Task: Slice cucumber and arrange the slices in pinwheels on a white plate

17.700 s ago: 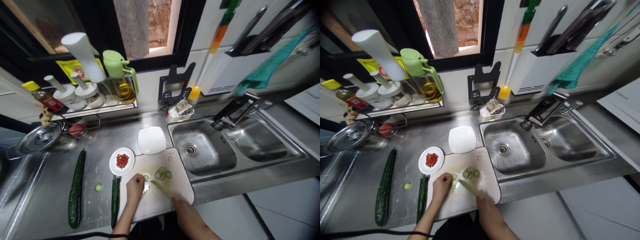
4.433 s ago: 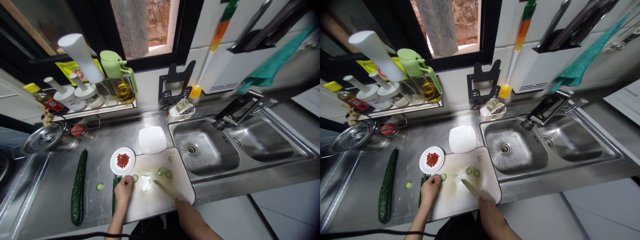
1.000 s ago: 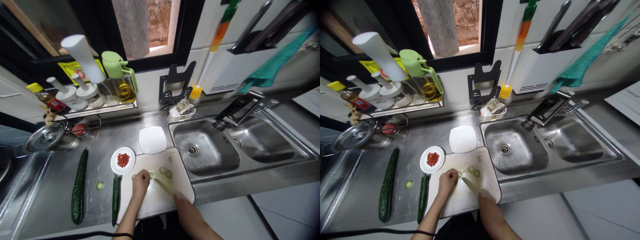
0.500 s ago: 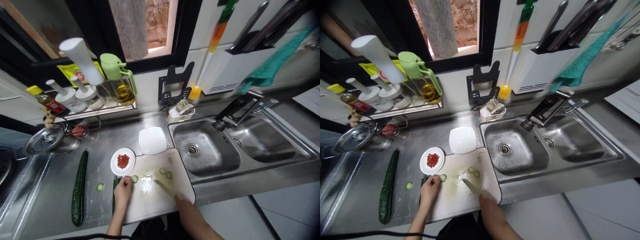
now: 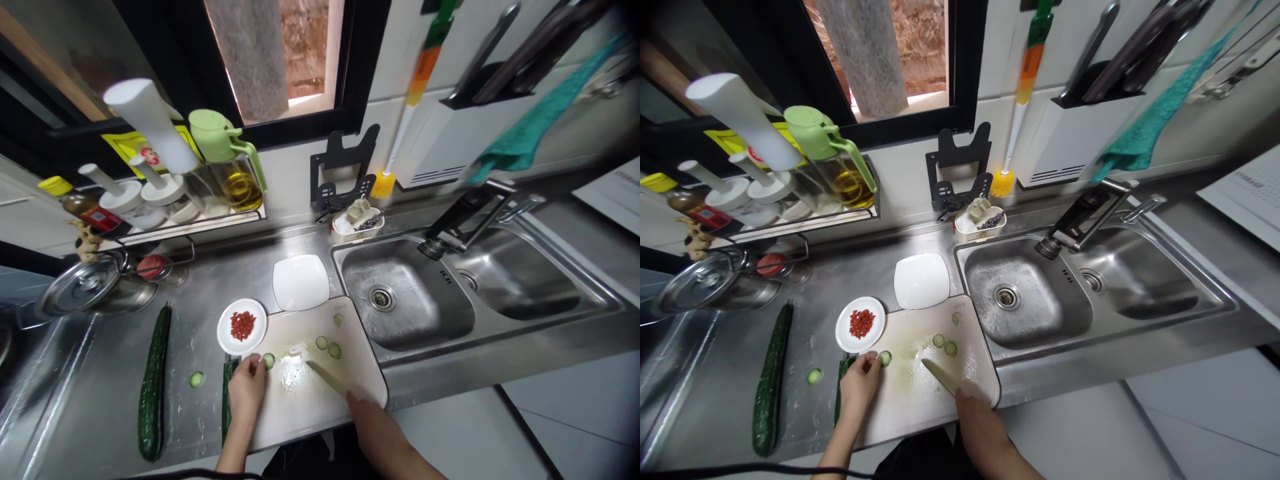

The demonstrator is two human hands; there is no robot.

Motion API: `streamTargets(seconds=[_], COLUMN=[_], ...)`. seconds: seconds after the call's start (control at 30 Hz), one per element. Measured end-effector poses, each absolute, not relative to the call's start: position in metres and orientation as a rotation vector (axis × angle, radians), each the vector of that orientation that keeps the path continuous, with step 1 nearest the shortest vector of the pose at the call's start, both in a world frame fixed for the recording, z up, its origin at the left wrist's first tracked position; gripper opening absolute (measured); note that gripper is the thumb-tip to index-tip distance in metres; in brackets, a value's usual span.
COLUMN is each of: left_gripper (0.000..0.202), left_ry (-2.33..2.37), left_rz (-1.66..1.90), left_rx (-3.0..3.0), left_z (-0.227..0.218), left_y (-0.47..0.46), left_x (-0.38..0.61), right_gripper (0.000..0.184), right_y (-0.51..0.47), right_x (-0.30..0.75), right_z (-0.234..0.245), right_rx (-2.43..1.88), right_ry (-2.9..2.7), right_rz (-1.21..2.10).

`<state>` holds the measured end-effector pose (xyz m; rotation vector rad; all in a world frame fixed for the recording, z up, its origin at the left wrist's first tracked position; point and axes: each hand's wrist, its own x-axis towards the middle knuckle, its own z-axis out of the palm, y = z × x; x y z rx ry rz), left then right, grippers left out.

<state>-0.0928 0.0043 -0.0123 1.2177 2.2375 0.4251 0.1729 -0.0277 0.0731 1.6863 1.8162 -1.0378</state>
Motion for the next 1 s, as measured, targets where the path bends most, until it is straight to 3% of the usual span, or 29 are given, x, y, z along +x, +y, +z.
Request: streamTargets(seconds=[0.2,0.47,1.0], left_gripper=[0.022,0.007,0.010], left_ry=[1.958,1.836,1.785], left_rz=[0.558,0.212,0.296], left_rx=[1.481,1.545,1.422], left_z=[-0.004,0.000,-0.004], left_y=[0.032,0.069,0.068], left_x=[-0.050,0.024,0.031], right_gripper=[0.059,0.052,0.055], right_y=[-0.030,-0.032,-0.031], right_x=[0.173,0.172,0.172], right_z=[0.071,0.070,0.072], right_rx=[1.678,1.727,1.699], right_ry=[1.820,1.841,1.813], right_rz=[-1.015,-0.993,-1.026])
